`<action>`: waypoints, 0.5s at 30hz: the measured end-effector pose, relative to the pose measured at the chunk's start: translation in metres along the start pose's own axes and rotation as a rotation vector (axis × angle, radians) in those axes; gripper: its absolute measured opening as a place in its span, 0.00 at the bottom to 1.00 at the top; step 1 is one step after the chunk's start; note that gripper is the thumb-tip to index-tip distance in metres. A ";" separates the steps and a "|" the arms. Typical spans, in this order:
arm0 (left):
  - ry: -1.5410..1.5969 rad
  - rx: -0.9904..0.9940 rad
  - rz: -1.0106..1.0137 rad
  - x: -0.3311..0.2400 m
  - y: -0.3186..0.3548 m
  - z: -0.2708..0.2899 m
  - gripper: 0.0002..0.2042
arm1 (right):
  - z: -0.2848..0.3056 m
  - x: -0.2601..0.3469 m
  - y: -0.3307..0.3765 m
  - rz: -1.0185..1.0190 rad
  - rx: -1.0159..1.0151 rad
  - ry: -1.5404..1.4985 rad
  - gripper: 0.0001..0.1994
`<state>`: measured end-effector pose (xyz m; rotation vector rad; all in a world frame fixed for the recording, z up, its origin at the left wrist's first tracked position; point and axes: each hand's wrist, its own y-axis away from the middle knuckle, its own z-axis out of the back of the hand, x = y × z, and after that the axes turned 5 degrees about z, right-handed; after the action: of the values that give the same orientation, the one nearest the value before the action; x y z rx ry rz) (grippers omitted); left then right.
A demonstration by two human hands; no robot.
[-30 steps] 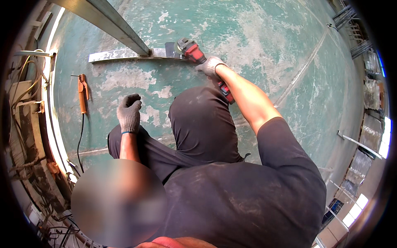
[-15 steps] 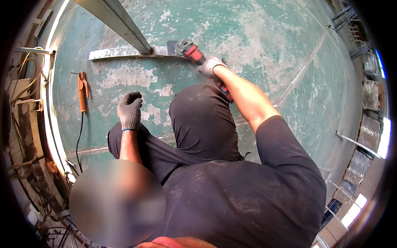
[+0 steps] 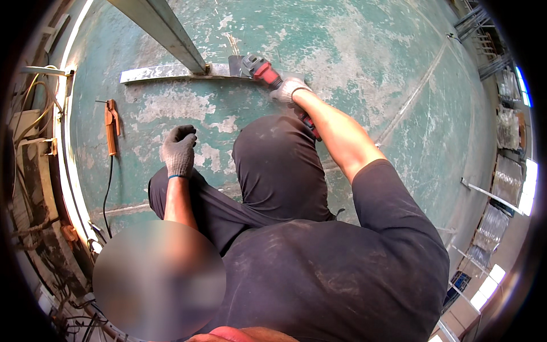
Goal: The person hammers a metal piece on a wooden board, then uses an angle grinder to smooth the edges of a metal bracket while sitting on the floor. They later use a metal pipe bender to bend a long metal rod and inspect the bent section with a coworker.
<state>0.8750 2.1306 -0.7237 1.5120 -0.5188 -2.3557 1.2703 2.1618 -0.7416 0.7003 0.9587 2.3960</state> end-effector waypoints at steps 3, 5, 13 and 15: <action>0.005 0.010 -0.007 -0.001 -0.002 0.000 0.13 | 0.004 0.003 0.001 -0.045 0.018 0.015 0.23; -0.002 0.013 -0.018 0.001 -0.002 -0.001 0.12 | 0.003 -0.001 0.003 -0.001 0.004 0.023 0.24; 0.202 -0.037 -0.143 -0.055 -0.033 0.009 0.13 | 0.003 -0.042 -0.029 -0.017 -0.055 -0.080 0.28; 0.196 -0.085 -0.269 -0.105 -0.038 0.029 0.15 | 0.010 -0.035 -0.023 -0.019 -0.024 -0.094 0.27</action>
<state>0.8890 2.2136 -0.6453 1.8466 -0.1754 -2.3473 1.3089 2.1616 -0.7621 0.7836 0.8926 2.3322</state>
